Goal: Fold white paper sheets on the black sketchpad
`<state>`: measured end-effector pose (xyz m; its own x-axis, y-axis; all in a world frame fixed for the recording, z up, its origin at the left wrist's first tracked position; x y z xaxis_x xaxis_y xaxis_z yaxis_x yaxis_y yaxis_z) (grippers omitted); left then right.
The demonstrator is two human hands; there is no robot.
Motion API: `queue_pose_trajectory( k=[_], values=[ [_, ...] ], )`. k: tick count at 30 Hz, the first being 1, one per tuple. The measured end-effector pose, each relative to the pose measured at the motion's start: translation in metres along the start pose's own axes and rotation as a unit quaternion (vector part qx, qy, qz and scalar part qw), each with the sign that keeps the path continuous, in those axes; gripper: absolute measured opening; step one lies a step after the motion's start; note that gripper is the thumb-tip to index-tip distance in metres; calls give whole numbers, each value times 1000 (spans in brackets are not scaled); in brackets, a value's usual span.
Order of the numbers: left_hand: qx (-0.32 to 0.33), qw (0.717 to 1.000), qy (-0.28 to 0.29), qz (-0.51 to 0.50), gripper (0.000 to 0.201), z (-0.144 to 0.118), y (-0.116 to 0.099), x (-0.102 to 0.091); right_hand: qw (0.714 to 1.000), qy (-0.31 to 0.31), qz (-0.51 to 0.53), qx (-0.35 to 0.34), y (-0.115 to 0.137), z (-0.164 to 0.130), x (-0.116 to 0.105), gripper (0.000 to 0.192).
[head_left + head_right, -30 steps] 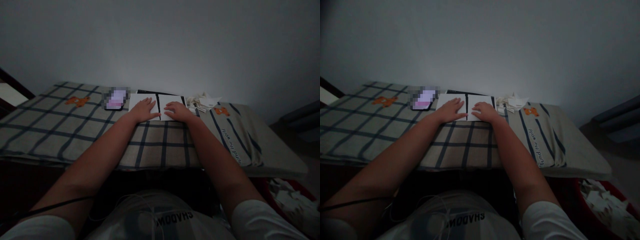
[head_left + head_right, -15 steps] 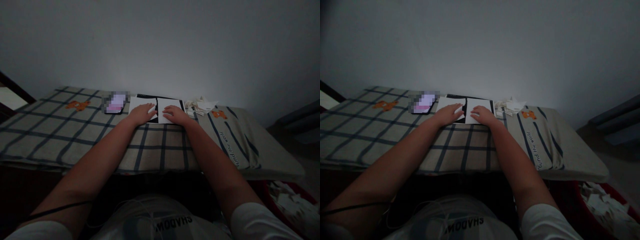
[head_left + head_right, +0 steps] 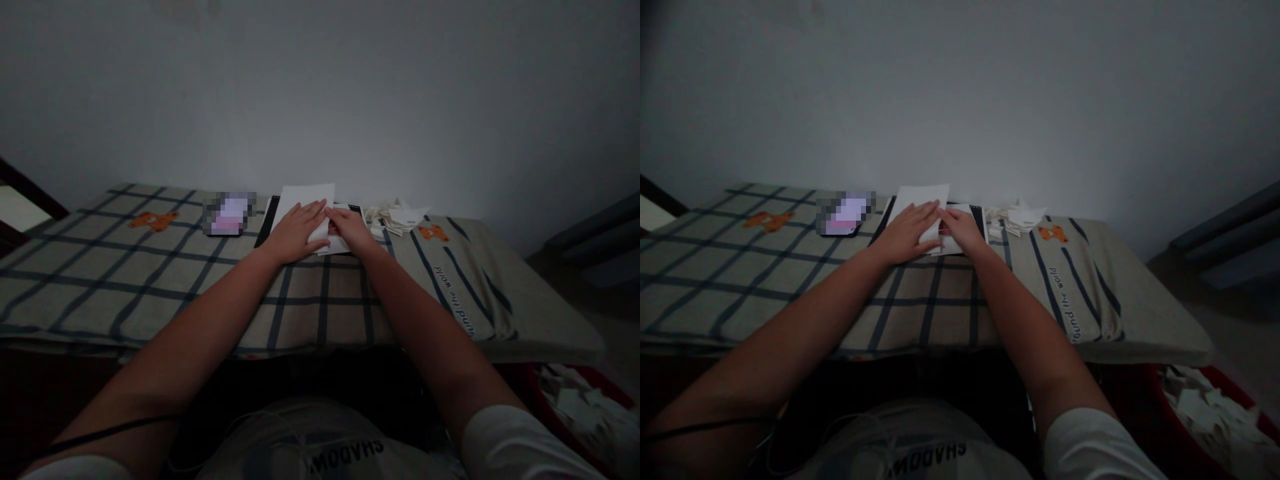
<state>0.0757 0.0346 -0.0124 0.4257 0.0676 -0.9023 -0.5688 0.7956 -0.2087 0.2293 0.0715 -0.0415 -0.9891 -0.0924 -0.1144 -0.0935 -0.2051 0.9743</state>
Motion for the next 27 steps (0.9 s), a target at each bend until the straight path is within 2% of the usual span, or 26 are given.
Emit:
queue_pose_trajectory(
  k=[2,4,6,7,9,12,14,16,19,21,23,27],
  values=[
    [12,1000,5,7,83,0,-4,1,999,-2,39,7,0,0,-1,45],
    [3,1000,-19,4,83,-1,-3,-3,998,-11,64,13,0,-1,-5,43],
    [-47,995,-87,-8,80,-2,6,-12,997,-28,63,17,1,-1,-9,41],
    [-90,986,-141,-19,80,-4,15,-17,998,-37,56,21,2,-1,-12,40],
    [-181,950,-247,-56,85,-8,36,-24,997,-55,42,30,1,0,-16,37],
    [-297,879,-319,-190,83,-14,69,-21,996,-72,45,34,0,1,-18,35],
    [-330,824,-335,-316,71,-16,82,-15,996,-74,44,30,0,2,-19,36],
    [-329,775,-323,-433,50,-16,86,-9,996,-70,40,30,-2,3,-19,39],
    [-312,724,-312,-531,22,-16,82,-7,996,-69,54,20,-2,5,-22,43],
    [-306,708,-318,-552,18,-16,78,-9,995,-80,63,7,-1,6,-27,44],
    [-301,705,-320,-557,17,-17,75,-10,994,-87,58,-1,0,6,-33,44],
    [-302,731,-325,-519,20,-17,72,-13,996,-73,46,-16,2,6,-39,41]
  ],
)
Point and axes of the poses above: each hand's wrist, its own z-axis towards the middle knuckle, its own x-axis out of the palm, y = z × x, the point moved 4 cm from there along z, towards the middle knuckle, and after that the axes turned 11 degrees about -z, right-handed, at the moved point
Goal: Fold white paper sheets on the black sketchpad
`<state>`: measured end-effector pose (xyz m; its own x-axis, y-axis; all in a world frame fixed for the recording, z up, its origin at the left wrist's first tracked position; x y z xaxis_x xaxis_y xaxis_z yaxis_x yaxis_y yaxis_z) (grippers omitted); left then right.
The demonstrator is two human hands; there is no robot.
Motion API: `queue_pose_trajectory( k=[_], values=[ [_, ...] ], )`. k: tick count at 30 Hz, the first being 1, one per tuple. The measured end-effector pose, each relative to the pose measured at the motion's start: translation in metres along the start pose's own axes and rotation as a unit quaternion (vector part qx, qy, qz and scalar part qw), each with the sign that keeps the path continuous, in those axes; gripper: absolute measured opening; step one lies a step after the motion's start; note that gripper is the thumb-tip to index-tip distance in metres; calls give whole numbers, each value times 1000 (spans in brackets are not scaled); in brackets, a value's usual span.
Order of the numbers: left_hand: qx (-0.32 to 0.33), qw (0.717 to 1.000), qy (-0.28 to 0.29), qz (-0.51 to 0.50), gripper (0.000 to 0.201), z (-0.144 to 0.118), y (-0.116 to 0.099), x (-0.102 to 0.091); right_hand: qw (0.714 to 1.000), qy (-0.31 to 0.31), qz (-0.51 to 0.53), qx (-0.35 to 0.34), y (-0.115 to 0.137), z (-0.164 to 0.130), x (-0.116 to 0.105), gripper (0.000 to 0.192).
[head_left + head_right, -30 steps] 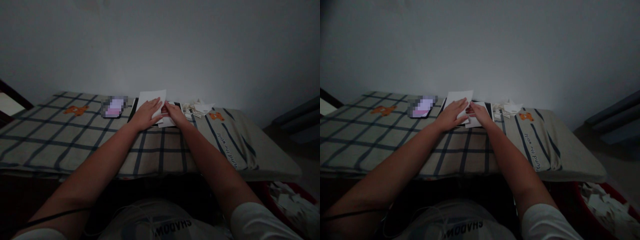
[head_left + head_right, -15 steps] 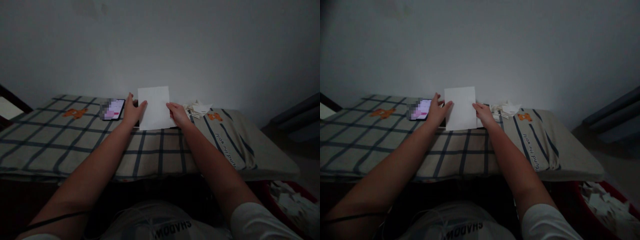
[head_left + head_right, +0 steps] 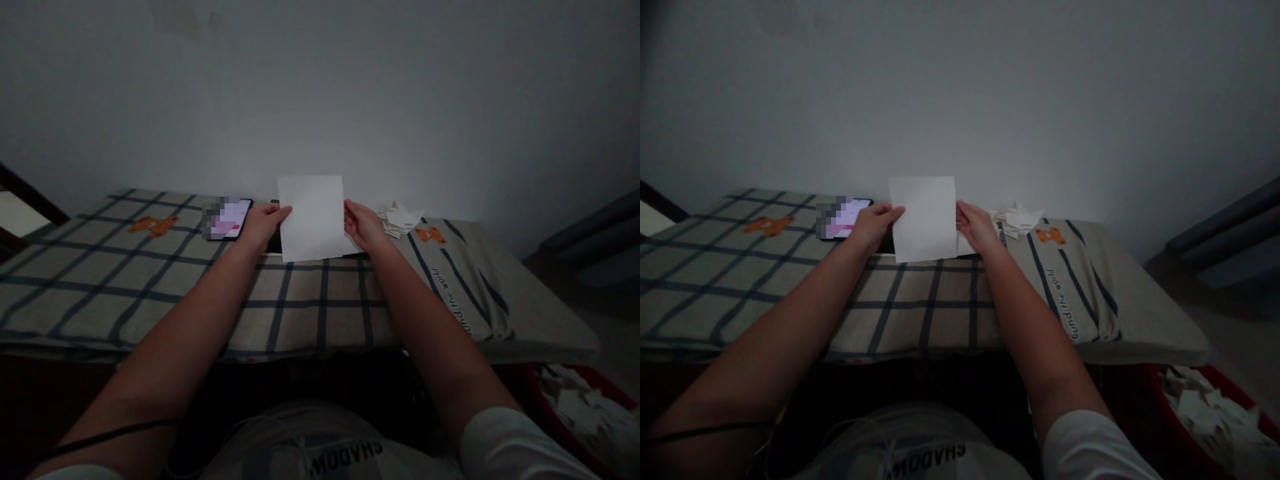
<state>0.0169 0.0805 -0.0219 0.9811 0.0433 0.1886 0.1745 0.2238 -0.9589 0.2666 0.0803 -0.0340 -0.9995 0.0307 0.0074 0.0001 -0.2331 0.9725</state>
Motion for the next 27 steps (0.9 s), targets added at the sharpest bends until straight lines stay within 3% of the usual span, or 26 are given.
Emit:
queue_pose_trajectory(
  k=[7,16,19,20,22,24,27],
  values=[
    [39,999,7,11,25,-1,-3,2,999,23,-25,-7,2,0,0,44],
    [21,997,53,59,24,0,-1,4,996,-21,56,67,4,-2,1,20],
    [83,989,-9,125,24,3,-4,-3,995,-36,30,85,6,-4,2,13],
    [135,977,-44,162,32,3,-9,-5,995,-37,19,90,7,-5,3,12],
    [274,923,-77,260,48,-4,-22,-5,995,-27,5,93,9,-7,7,11],
    [356,869,-28,342,43,-14,-31,4,996,6,0,91,11,-10,13,9],
    [388,818,87,416,34,-29,-39,20,994,53,-14,91,15,-15,23,11]
  ],
)
Point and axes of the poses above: each hand's wrist, its own z-axis towards the middle knuckle, its own x-axis out of the palm, y = z × x, the point moved 4 cm from there along z, towards the middle knuckle, and after that the axes turned 11 degrees about -z, right-handed, at the moved point
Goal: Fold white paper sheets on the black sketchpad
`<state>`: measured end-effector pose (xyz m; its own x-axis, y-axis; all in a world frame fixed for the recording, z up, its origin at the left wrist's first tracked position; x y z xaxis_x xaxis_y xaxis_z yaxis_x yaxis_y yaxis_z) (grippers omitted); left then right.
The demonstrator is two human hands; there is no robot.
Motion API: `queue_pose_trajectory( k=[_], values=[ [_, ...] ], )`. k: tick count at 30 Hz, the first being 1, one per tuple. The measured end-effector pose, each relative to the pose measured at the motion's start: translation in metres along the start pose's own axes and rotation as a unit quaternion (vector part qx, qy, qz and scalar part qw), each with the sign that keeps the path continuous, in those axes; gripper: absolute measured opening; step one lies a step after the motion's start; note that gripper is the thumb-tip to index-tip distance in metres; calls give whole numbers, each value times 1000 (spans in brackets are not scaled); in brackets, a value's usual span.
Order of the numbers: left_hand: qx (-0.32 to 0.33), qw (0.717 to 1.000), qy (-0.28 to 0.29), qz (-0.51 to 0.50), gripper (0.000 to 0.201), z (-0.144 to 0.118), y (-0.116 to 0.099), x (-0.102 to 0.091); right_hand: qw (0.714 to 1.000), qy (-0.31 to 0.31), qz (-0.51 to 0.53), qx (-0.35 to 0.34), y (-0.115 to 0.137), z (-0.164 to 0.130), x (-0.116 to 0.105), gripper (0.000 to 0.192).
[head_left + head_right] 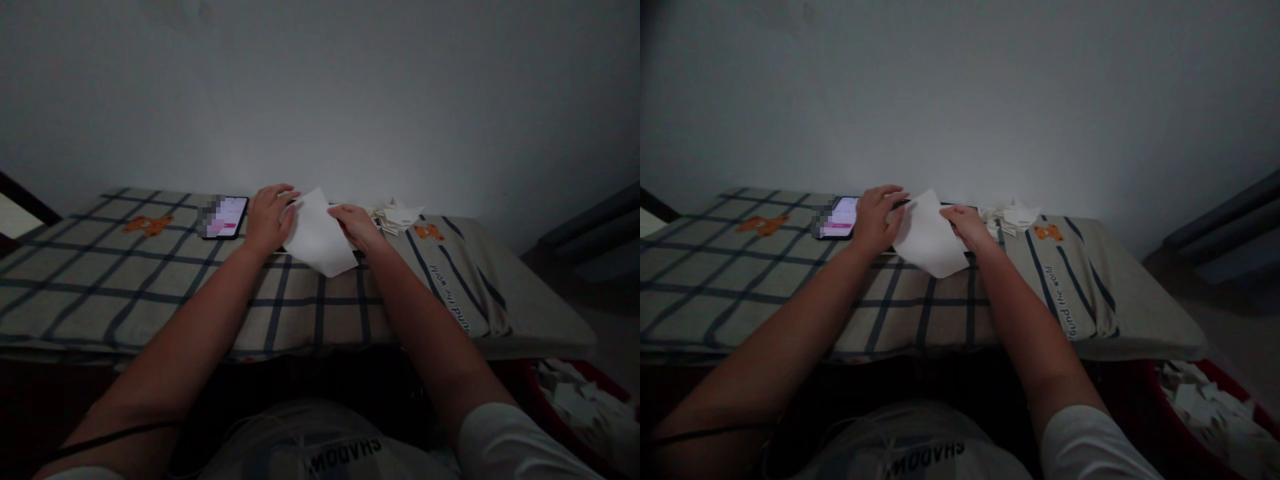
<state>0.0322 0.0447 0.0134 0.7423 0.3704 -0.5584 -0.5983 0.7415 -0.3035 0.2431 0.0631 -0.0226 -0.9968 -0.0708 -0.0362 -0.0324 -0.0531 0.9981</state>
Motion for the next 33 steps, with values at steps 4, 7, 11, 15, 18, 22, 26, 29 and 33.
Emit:
queue_pose_trajectory(
  k=[4,7,11,15,18,22,26,29,33],
  values=[
    [53,997,53,-11,37,3,-20,-1,999,12,-36,-3,10,-6,4,11],
    [54,998,41,-18,38,5,-23,-4,995,36,-96,5,15,-11,5,14],
    [61,993,98,-36,38,5,-23,5,976,102,-190,10,12,-16,12,18],
    [63,979,192,-33,35,1,-19,19,954,141,-264,-8,9,-20,19,22],
    [44,971,230,-41,32,-2,-11,24,946,155,-284,-17,7,-21,21,20],
    [17,963,261,-64,29,-4,-4,25,944,180,-277,4,4,-22,20,21],
    [-8,965,255,-68,31,-5,2,25,952,185,-240,40,2,-22,16,27],
    [-13,966,245,-79,32,-5,6,28,954,186,-227,57,1,-23,14,25],
    [0,970,226,-90,33,-5,8,29,949,171,-261,46,0,-22,11,18]
  ],
)
Point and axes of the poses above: each hand's wrist, its own z-axis towards the middle knuckle, its own x-axis out of the palm, y = z × x, the point moved 4 cm from there along z, towards the middle knuckle, and after that the axes turned 11 degrees about -z, right-handed, at the moved point
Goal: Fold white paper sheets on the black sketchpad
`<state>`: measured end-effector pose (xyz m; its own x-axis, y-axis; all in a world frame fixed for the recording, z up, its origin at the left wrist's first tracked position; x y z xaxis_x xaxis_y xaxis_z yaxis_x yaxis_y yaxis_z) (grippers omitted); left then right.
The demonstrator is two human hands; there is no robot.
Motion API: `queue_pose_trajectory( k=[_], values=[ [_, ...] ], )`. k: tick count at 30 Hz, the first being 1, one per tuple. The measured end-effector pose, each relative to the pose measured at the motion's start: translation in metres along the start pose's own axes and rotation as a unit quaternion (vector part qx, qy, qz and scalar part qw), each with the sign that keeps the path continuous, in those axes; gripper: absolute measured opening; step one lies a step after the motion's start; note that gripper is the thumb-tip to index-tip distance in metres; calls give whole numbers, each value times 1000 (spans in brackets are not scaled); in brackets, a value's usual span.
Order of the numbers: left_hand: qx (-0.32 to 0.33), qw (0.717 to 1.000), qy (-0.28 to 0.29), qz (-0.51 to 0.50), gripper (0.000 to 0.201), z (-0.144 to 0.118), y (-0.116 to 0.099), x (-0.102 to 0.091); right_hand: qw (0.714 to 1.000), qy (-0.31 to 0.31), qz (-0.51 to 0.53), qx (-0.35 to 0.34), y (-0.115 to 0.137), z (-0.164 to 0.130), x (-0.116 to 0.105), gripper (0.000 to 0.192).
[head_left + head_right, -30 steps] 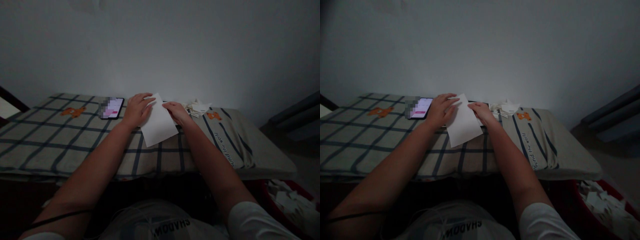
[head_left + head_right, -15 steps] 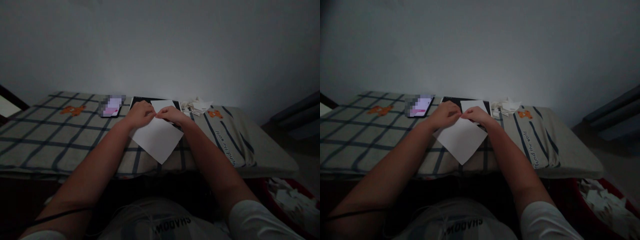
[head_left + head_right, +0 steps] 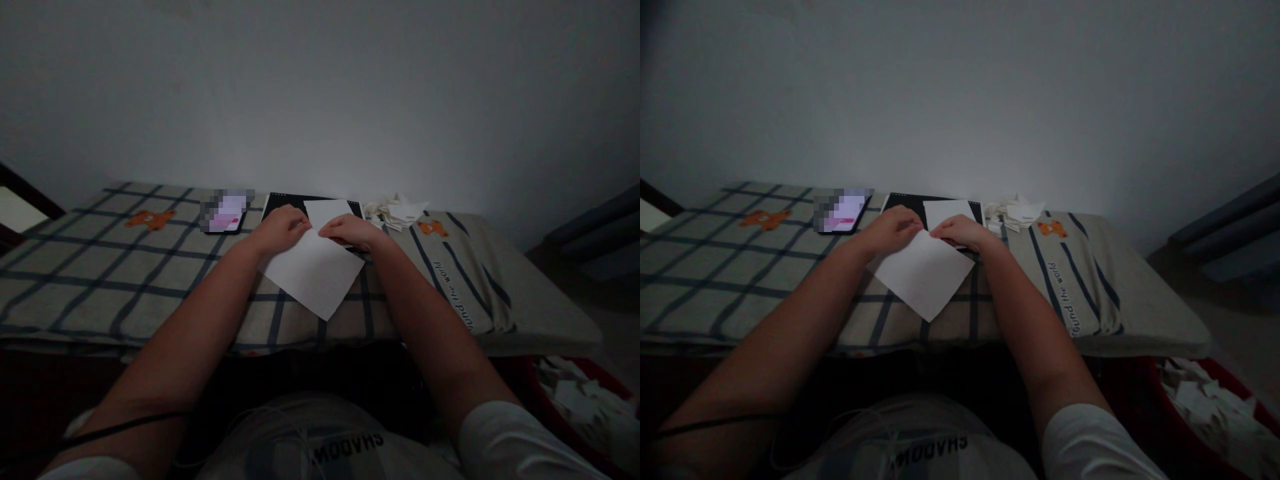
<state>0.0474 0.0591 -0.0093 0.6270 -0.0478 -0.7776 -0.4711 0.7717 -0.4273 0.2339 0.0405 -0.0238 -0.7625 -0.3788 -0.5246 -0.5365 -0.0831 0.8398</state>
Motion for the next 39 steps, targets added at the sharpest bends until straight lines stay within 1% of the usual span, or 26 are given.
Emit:
queue_pose_trajectory(
  k=[5,8,11,14,17,20,25,28,31,33,35,37,39],
  values=[
    [25,999,-7,33,27,-3,-12,-2,994,-46,-85,-46,4,1,-2,25],
    [32,998,12,60,24,-4,-19,0,990,-54,-110,-65,6,2,-1,26],
    [25,996,28,75,22,-4,-19,2,989,-56,-121,-61,4,3,-1,25],
    [20,997,25,73,23,-3,-16,1,991,-55,-108,-48,0,4,-2,24],
    [19,998,12,62,24,-3,-15,-2,998,-33,-58,-15,-5,3,-3,24],
    [22,998,0,64,24,-4,-14,-4,999,-21,-40,12,-6,2,-4,27],
    [39,993,-18,108,23,-5,-22,-6,996,-65,-62,-25,3,0,-4,22],
    [48,991,1,126,23,-4,-28,-2,993,-72,-89,-41,7,1,-2,22],
    [48,991,13,126,26,-4,-29,1,991,-79,-95,-57,5,3,-3,23],
    [46,991,6,124,26,-3,-27,1,991,-77,-94,-54,3,3,-6,31],
    [47,991,1,126,27,-3,-25,0,993,-71,-89,-38,-1,2,-8,40],
    [51,990,-3,130,28,-4,-25,0,995,-62,-80,-21,-3,1,-10,40],
    [55,990,-5,132,28,-4,-25,-1,997,-48,-66,-10,-3,0,-10,37]
  ],
)
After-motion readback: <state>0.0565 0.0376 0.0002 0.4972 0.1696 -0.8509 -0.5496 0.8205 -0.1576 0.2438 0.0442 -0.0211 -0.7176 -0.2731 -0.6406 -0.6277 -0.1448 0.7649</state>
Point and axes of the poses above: each hand's wrist, its own z-axis towards the middle knuckle, its own x-axis out of the palm, y = z × x, the point moved 4 cm from there along z, towards the middle knuckle, and after that the axes turned 11 degrees about -z, right-handed, at the moved point
